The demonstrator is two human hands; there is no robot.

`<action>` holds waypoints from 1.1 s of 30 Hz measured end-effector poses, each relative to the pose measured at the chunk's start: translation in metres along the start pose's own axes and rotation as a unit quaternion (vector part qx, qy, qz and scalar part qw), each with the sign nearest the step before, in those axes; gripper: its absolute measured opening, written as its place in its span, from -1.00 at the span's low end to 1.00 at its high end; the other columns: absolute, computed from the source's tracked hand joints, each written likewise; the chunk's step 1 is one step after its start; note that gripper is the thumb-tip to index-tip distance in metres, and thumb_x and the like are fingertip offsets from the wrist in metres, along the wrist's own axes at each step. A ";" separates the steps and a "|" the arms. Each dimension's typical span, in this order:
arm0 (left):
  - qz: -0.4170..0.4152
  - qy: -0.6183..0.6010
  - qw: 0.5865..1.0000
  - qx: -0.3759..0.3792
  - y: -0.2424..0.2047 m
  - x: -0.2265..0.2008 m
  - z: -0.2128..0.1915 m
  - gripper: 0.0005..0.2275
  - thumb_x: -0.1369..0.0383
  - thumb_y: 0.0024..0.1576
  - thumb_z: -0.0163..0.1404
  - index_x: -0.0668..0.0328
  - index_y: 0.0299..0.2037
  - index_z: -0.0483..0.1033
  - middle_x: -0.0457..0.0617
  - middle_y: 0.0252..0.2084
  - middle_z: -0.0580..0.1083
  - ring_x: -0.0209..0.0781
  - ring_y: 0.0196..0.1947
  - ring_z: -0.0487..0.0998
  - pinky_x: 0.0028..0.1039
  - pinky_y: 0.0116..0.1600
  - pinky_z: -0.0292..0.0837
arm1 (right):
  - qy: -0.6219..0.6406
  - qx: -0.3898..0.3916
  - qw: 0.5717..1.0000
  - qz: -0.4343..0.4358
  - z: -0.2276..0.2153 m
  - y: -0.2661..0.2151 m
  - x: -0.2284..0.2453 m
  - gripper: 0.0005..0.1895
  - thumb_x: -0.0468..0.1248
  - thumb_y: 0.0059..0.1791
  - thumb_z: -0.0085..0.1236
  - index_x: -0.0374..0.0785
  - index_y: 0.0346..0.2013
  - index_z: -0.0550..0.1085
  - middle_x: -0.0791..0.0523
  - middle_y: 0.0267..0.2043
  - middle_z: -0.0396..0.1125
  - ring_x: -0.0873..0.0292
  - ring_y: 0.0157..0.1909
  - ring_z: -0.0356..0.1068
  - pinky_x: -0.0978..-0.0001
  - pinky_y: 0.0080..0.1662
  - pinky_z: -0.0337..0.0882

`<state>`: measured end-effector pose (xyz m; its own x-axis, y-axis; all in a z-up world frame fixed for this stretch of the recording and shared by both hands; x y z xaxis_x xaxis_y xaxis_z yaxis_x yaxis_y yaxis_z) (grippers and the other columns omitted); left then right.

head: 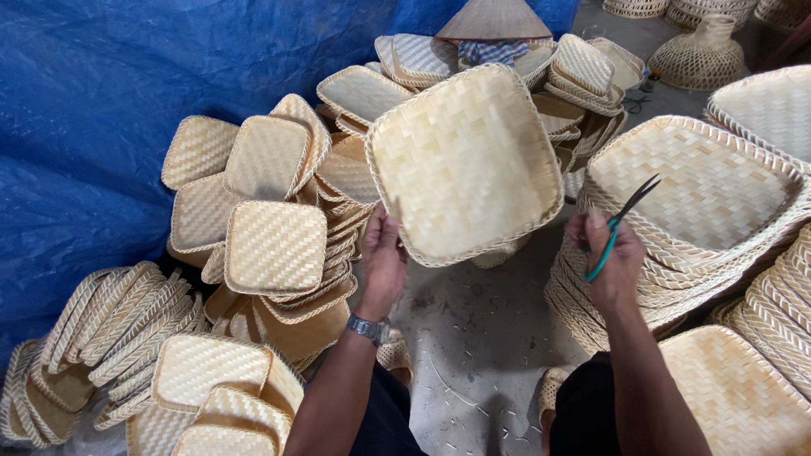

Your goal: The person trims the excess edges of woven bamboo trays using scissors and stacks them on the floor.

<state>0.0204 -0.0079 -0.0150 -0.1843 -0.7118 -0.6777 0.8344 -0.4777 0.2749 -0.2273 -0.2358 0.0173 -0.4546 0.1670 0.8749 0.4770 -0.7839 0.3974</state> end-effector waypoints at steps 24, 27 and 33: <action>0.022 0.213 0.977 -0.020 -0.010 -0.025 0.009 -0.70 0.27 0.34 -0.07 0.28 0.14 0.52 -0.07 -0.01 0.58 -0.40 -0.05 0.53 -0.56 0.13 0.46 | -0.216 -0.058 0.971 -0.085 0.007 0.011 0.010 -0.80 -0.28 0.11 0.29 -0.34 -0.22 0.45 0.16 -0.31 0.43 0.40 -0.34 0.29 0.51 -0.27 0.33; 0.010 0.273 0.962 0.012 -0.019 -0.025 0.020 -0.68 0.24 0.35 -0.07 0.31 0.16 0.52 -0.08 -0.03 0.58 -0.41 -0.08 0.52 -0.56 0.09 0.46 | -0.400 -0.103 0.901 -0.134 0.001 0.013 0.010 -0.78 -0.28 0.10 0.30 -0.38 -0.27 0.47 0.02 -0.45 0.41 0.21 -0.42 0.37 0.31 -0.29 0.38; 0.026 0.244 0.969 0.030 -0.020 -0.020 0.022 -0.67 0.25 0.34 -0.04 0.34 0.17 0.51 -0.07 0.00 0.56 -0.42 -0.05 0.50 -0.55 0.12 0.45 | -0.480 -0.107 0.866 -0.091 -0.013 0.018 0.002 -0.69 -0.15 0.07 0.31 -0.34 -0.36 0.47 -0.05 -0.49 0.41 -0.01 -0.48 0.44 0.14 -0.31 0.40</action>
<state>-0.0041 0.0045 0.0081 0.1367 -0.4138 -0.9000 0.8017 -0.4874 0.3459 -0.2295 -0.2574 0.0225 0.3751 0.6395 0.6710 0.2665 -0.7677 0.5827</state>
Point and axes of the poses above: each hand's wrist, its own y-axis towards the middle knuckle, its own z-axis out of the palm, x = y × z, the point moved 1 cm from there along y, towards the middle knuckle
